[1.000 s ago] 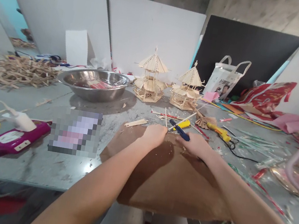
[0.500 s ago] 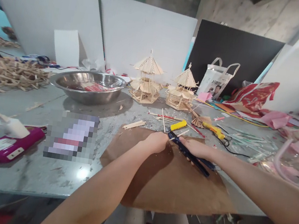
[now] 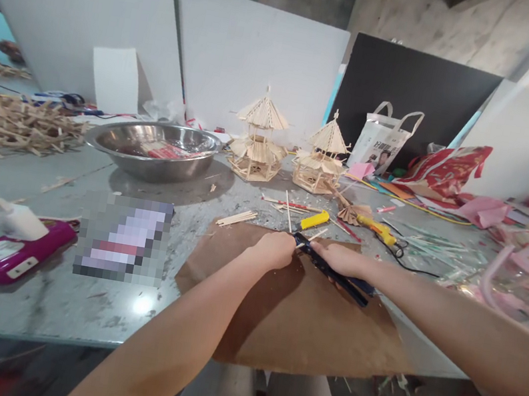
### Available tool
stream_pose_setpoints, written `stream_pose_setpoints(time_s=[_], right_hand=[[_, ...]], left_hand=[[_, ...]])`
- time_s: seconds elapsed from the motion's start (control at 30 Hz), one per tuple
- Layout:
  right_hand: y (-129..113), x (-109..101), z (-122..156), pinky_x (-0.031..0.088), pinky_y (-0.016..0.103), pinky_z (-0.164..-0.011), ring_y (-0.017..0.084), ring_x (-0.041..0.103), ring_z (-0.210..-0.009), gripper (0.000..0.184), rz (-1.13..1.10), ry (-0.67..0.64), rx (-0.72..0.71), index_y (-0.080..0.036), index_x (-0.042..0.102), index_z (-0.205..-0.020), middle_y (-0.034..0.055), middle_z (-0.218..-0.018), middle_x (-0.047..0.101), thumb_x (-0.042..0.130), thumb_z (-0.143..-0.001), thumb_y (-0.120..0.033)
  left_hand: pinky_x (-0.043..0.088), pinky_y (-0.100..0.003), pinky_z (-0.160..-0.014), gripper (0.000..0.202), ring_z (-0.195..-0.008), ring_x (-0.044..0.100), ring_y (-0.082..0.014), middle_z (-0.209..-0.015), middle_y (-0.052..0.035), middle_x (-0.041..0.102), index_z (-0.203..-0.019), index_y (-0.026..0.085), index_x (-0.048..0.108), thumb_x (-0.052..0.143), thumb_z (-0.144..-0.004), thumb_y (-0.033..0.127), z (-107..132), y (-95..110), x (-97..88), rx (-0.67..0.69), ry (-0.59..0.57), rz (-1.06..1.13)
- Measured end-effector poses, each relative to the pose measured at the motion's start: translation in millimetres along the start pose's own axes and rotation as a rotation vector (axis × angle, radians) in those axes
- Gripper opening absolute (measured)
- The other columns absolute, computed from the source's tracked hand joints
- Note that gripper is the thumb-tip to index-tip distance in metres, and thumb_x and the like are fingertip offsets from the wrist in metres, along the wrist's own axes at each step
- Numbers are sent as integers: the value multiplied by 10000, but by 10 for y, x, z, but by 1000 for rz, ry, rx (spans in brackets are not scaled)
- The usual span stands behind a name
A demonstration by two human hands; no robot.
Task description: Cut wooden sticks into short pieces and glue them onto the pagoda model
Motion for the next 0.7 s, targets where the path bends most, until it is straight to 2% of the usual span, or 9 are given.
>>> stream_pose_setpoints(time_s=[0.33,0.43,0.57,0.7], right_hand=[[-22,1,8,431,283,-405,143,513,-358,689,43,48,-7,-159,470,-624,58,-494,549,142,-607,-765],[-32,25,6,436,288,-437,145,520,-363,726,107,68,-28,-152,495,-598,80,-521,570,89,-624,-754],[-59,47,33,442,304,-510,164,540,-384,798,215,180,-31,-134,565,-657,107,-536,591,23,-656,-720],[-59,76,42,441,313,-516,173,543,-382,825,208,179,-17,-116,588,-713,122,-560,604,18,-666,-711]], left_hand=[[470,-319,-682,247,-835,583,-234,-873,-157,609,-882,127,585,403,-725,184,5,10,-4,-7,2,-9],[468,-307,-681,251,-824,585,-224,-882,-153,612,-876,127,592,399,-721,174,-7,-4,12,-3,0,-3],[458,-284,-697,256,-835,582,-206,-872,-148,615,-890,132,590,402,-717,159,-45,-44,34,6,-8,11],[456,-294,-671,233,-810,586,-217,-846,-139,619,-837,144,595,398,-717,172,-56,-73,23,21,-2,15]])
Point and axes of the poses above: each hand's wrist, its own z-axis away from the middle knuckle, its own x-axis out of the palm, y = z × x, the point moved 5 cm from there along -z, towards the middle knuckle
